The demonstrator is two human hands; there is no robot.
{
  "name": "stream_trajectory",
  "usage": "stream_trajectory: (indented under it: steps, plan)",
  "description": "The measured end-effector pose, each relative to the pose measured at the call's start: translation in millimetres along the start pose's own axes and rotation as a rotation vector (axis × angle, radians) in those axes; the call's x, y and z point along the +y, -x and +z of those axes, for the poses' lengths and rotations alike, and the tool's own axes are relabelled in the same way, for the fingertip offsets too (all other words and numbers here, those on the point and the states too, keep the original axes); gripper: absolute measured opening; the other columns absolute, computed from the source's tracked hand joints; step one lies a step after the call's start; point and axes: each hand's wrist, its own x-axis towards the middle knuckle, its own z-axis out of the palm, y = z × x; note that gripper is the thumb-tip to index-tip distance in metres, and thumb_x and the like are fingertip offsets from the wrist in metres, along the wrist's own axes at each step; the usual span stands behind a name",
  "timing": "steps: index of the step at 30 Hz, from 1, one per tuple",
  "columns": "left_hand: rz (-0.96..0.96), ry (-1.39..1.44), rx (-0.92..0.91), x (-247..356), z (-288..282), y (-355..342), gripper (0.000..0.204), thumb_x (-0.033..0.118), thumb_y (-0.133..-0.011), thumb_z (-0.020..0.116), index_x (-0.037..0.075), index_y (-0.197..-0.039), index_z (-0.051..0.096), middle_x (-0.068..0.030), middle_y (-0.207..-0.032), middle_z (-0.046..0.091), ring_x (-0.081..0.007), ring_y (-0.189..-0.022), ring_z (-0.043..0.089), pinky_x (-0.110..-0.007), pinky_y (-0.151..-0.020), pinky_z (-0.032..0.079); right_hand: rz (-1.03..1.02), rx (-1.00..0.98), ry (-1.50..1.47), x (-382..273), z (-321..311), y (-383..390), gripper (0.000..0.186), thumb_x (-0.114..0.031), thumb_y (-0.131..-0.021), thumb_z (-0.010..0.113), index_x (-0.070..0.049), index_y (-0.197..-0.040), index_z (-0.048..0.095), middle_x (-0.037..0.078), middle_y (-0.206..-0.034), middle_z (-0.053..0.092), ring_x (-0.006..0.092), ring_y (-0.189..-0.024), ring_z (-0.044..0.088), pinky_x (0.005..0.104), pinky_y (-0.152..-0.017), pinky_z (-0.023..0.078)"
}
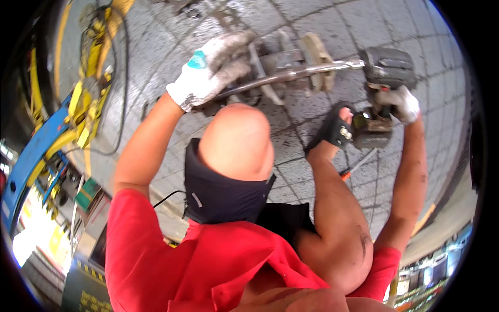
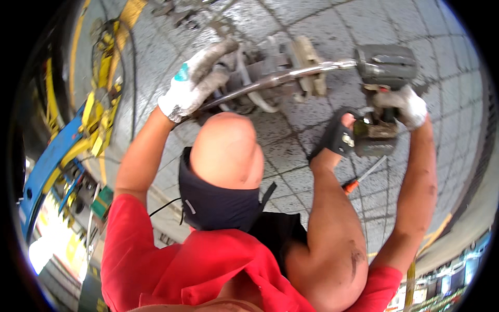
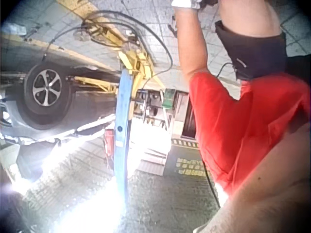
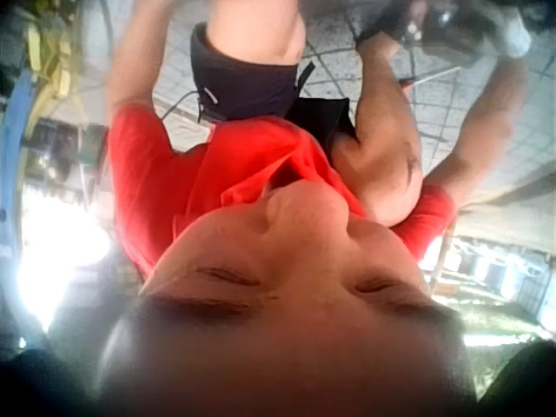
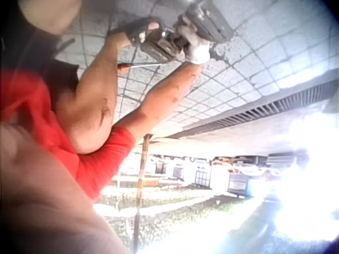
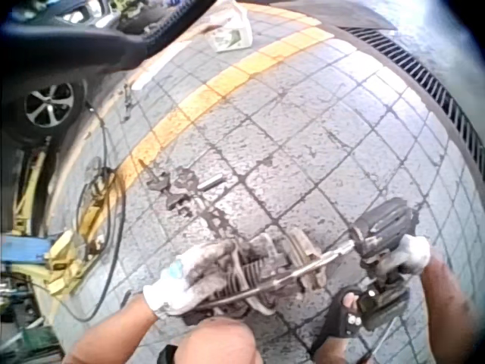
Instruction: The person sits on the floor and uses a cordless impact wrench to tighten bolts on a car shock absorber assembly. They repeatedly reposition the tool and the assembly to access different fasteners.
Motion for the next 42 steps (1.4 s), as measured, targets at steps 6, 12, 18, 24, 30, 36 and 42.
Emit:
stream_trajectory:
  steps: [6,12,18,24,30,36,42]
  plan:
    - [-0.126,-0.720,0.150,-40.5,-6.7,135.3,0.078,0.035,-0.086,0.082,0.004,-0.152,0.054,-0.0280,-0.152,0.056,-0.0487,-0.141,0.052,-0.059,-0.120,0.041,0.005,0.005,-0.173,-6.9,8.1,-8.7,0.037,-0.007,-0.078,0.069,0.004,-0.114,0.071,0.007,-0.085,0.068,0.0165,-0.069,0.064,0.0320,-0.062,0.052]
    - [-0.171,-0.769,0.075,-57.8,-9.7,115.8,0.084,0.036,-0.085,0.083,0.002,-0.155,0.050,-0.0274,-0.160,0.047,-0.0485,-0.143,0.050,-0.054,-0.118,0.044,0.010,0.034,-0.257,0.7,5.2,-7.6,0.039,-0.005,-0.076,0.070,0.003,-0.114,0.070,0.008,-0.085,0.068,0.0180,-0.068,0.064,0.0323,-0.061,0.053]
    - [-0.093,-0.734,-0.068,-64.5,-29.8,101.3,0.084,0.017,-0.080,0.078,0.001,-0.157,0.049,-0.0292,-0.158,0.048,-0.0502,-0.146,0.047,-0.054,-0.122,0.041,0.005,-0.003,-0.233,4.4,0.3,-8.6,0.037,-0.003,-0.076,0.075,0.003,-0.112,0.071,0.009,-0.091,0.070,0.0179,-0.073,0.066,0.0344,-0.065,0.055]
    - [-0.082,-0.773,-0.068,-72.7,-29.7,98.8,0.081,0.019,-0.082,0.076,0.002,-0.156,0.050,-0.0284,-0.156,0.050,-0.0495,-0.144,0.049,-0.053,-0.121,0.042,0.018,-0.088,-0.275,-10.1,-2.8,-12.4,0.029,-0.004,-0.073,0.077,0.000,-0.101,0.072,0.007,-0.089,0.068,0.0155,-0.075,0.063,0.0344,-0.064,0.054]
    - [-0.072,-0.784,-0.058,-67.8,-29.2,96.5,0.077,0.021,-0.083,0.075,0.002,-0.154,0.051,-0.0268,-0.150,0.055,-0.0479,-0.137,0.054,-0.052,-0.116,0.046,-0.096,-0.078,-0.150,6.9,-7.5,-18.8,0.034,-0.007,-0.078,0.076,0.002,-0.110,0.070,0.006,-0.083,0.066,0.0172,-0.068,0.062,0.0330,-0.060,0.052]
    - [0.002,-0.720,-0.064,-65.7,-35.7,83.8,0.072,0.024,-0.087,0.073,0.003,-0.152,0.052,-0.0249,-0.148,0.058,-0.0467,-0.135,0.056,-0.052,-0.114,0.048,-0.021,0.012,-0.243,-18.5,7.9,-17.1,0.042,-0.009,-0.075,0.072,0.001,-0.115,0.069,0.007,-0.084,0.065,0.0166,-0.065,0.061,0.0323,-0.058,0.052]
    - [0.010,-0.752,0.002,-72.6,-30.4,93.0,0.076,0.030,-0.089,0.074,0.004,-0.156,0.049,-0.0238,-0.152,0.057,-0.0463,-0.137,0.055,-0.051,-0.115,0.047,-0.080,-0.015,-0.162,-25.4,3.4,-15.2,0.040,-0.007,-0.075,0.071,0.000,-0.114,0.070,0.006,-0.086,0.065,0.0151,-0.068,0.060,0.0318,-0.058,0.050]
